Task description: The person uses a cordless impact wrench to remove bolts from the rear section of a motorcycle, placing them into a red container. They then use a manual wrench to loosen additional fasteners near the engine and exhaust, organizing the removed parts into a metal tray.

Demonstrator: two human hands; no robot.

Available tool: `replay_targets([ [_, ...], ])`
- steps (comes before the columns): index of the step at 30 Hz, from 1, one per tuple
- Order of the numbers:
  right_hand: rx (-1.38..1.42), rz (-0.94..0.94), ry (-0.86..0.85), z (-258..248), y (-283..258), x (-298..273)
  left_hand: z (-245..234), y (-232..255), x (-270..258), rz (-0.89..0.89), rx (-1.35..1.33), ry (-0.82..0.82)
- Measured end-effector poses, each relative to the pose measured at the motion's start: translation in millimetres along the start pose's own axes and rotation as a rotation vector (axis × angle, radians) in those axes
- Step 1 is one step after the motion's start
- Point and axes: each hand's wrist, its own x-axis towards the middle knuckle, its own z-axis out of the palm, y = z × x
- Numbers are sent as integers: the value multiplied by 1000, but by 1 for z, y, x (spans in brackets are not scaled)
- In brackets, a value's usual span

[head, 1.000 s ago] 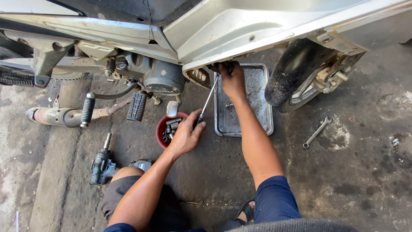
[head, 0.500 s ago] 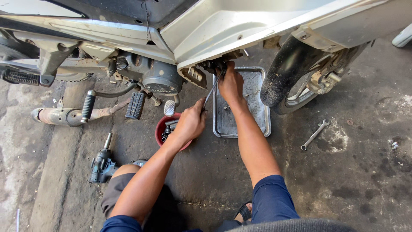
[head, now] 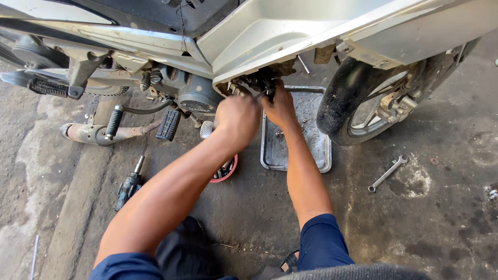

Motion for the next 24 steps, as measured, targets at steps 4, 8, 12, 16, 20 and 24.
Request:
replay_targets([
  [4, 515, -25, -63, 3, 12, -1, 21, -4, -27, 79, 89, 440],
  [8, 375, -16, 40, -9, -3, -2, 74, -4, -68, 10, -484, 186],
  [12, 146, -17, 45, -9, -13, -7, 173, 41, -79, -415, -1101, -307],
  [16, 396, 135, 108, -6, -26, -3, 195, 62, -77, -549, -1323, -291],
  [20, 692, 281, 138, 6, -28, -3, 204, 54, -99, -86, -1041, -576],
  [24, -50, -105, 475, 15, -27, -1, 201, 23, -113, 257, -596, -582],
])
